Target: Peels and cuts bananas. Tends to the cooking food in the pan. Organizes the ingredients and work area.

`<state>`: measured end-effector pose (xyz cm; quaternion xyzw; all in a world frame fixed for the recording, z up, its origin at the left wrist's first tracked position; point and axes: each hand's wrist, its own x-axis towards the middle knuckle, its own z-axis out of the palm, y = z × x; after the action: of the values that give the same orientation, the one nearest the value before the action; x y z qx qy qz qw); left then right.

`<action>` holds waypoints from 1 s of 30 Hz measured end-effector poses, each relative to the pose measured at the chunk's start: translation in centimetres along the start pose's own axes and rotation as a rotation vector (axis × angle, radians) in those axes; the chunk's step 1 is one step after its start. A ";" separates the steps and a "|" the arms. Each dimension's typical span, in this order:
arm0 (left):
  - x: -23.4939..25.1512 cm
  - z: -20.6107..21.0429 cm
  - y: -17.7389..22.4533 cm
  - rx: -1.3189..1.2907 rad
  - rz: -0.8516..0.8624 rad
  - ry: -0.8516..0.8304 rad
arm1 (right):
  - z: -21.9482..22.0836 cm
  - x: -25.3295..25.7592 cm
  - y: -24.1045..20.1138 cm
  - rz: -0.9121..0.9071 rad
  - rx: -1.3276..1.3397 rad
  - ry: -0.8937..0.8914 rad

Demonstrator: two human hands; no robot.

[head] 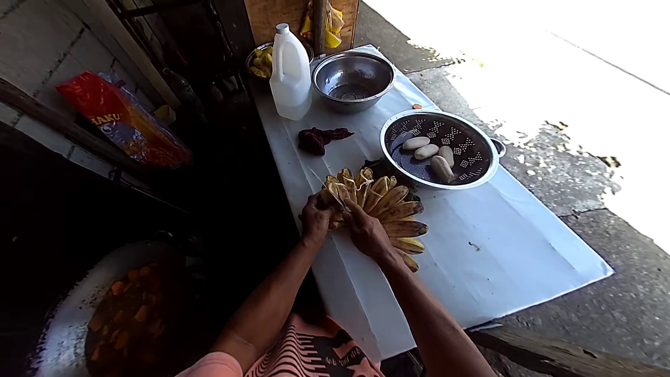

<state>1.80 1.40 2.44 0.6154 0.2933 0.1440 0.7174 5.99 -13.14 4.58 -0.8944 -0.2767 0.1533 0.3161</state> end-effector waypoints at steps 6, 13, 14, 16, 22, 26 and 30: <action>-0.9 -1.9 -0.3 -0.179 -0.009 -0.149 | 3.5 1.3 2.0 0.120 0.959 -0.010; -0.3 0.0 -0.2 0.180 -0.139 0.015 | 4.2 1.5 1.3 0.149 1.144 -0.052; -0.4 0.2 -0.5 0.265 -0.104 0.025 | 4.0 1.7 1.4 0.158 1.146 -0.039; -0.3 -0.1 -1.2 0.458 -0.023 0.018 | 3.8 1.9 1.3 0.173 1.153 -0.004; 0.5 -2.8 -2.6 0.208 0.056 -0.056 | 5.0 0.5 0.7 0.027 0.905 0.146; 0.8 -2.9 -2.5 0.128 0.070 -0.108 | 4.6 0.7 0.6 -0.051 0.400 0.183; -0.2 -3.3 -1.8 0.074 0.059 -0.264 | 3.2 0.9 0.3 -0.073 0.202 0.185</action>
<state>-0.66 3.54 0.49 0.6635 0.1832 0.0719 0.7218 5.45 -11.28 1.90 -0.8578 -0.2619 0.0857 0.4339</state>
